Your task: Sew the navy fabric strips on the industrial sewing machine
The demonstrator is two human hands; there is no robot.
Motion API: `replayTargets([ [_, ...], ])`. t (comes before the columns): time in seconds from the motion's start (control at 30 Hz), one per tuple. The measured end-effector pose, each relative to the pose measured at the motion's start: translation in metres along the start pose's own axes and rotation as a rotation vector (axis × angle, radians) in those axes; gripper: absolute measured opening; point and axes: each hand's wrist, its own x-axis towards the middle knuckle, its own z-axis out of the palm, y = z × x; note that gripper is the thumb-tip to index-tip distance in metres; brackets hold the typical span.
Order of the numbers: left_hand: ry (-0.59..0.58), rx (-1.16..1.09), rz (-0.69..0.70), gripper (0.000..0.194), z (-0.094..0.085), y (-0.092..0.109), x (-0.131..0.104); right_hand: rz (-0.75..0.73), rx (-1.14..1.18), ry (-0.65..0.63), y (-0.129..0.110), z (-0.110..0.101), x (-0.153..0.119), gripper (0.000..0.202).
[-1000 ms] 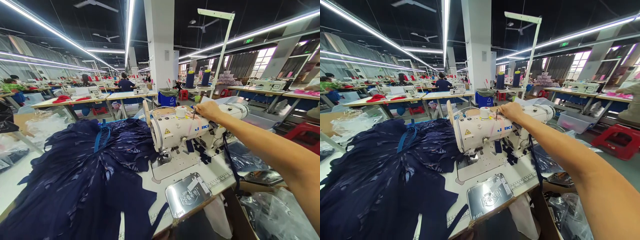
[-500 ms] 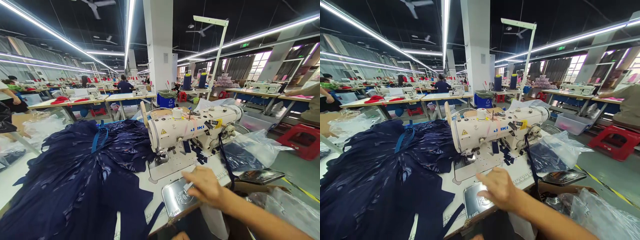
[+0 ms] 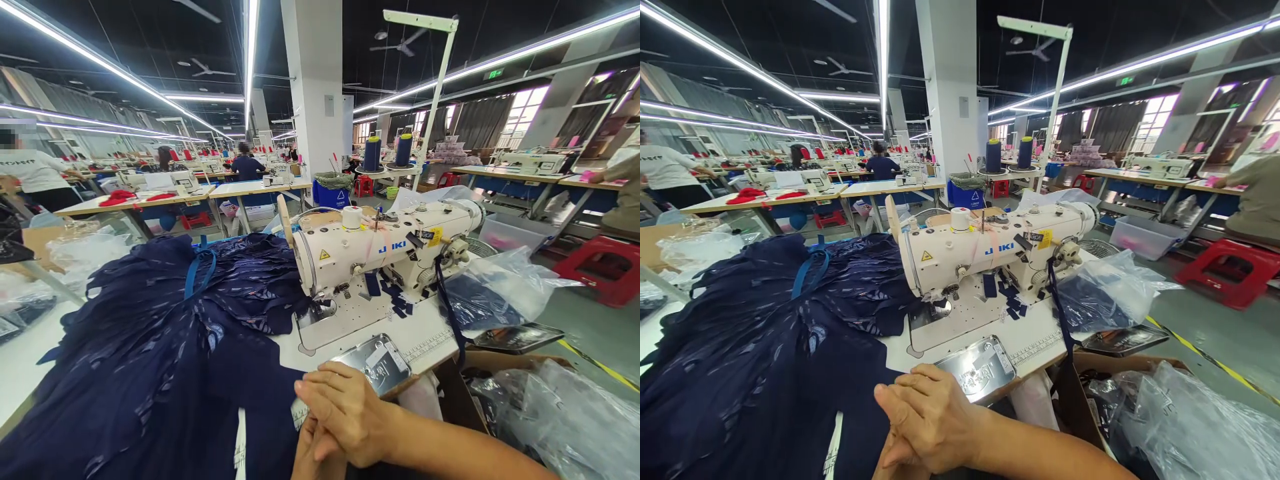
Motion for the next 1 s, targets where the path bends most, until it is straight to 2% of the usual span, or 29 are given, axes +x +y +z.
replayTargets([
  [0.1,-0.049,-0.020,0.001,0.024,0.015,0.004,0.002,0.065,-0.056,-0.083,0.004,-0.001,-0.003,0.067],
  [0.23,-0.029,-0.019,0.008,0.028,0.017,0.006,0.007,0.080,-0.116,-0.163,0.008,0.003,-0.009,0.081],
  [0.3,-0.017,-0.019,0.019,0.030,0.015,0.006,0.009,0.097,-0.074,-0.190,0.009,0.005,-0.010,0.083],
  [0.4,-0.012,-0.011,0.028,0.031,0.015,0.007,0.013,0.199,0.096,-0.235,0.011,0.000,-0.008,0.084],
  [0.5,0.024,-0.013,0.027,0.032,0.021,0.011,0.016,0.344,0.302,-0.253,0.016,-0.010,-0.007,0.074],
  [0.57,0.015,-0.049,0.022,0.034,0.024,0.015,0.018,0.427,0.420,-0.274,0.022,-0.017,-0.008,0.058],
  [0.67,-0.010,-0.117,0.024,0.033,0.026,0.018,0.018,0.477,0.551,-0.303,0.030,-0.021,-0.008,0.035],
  [0.93,-0.028,-0.107,0.003,0.034,0.022,0.013,0.016,0.555,0.700,-0.296,0.029,-0.009,0.004,0.002],
  [1.0,-0.040,-0.080,0.009,0.034,0.021,0.014,0.016,0.593,0.755,-0.305,0.030,-0.007,0.007,0.008],
])
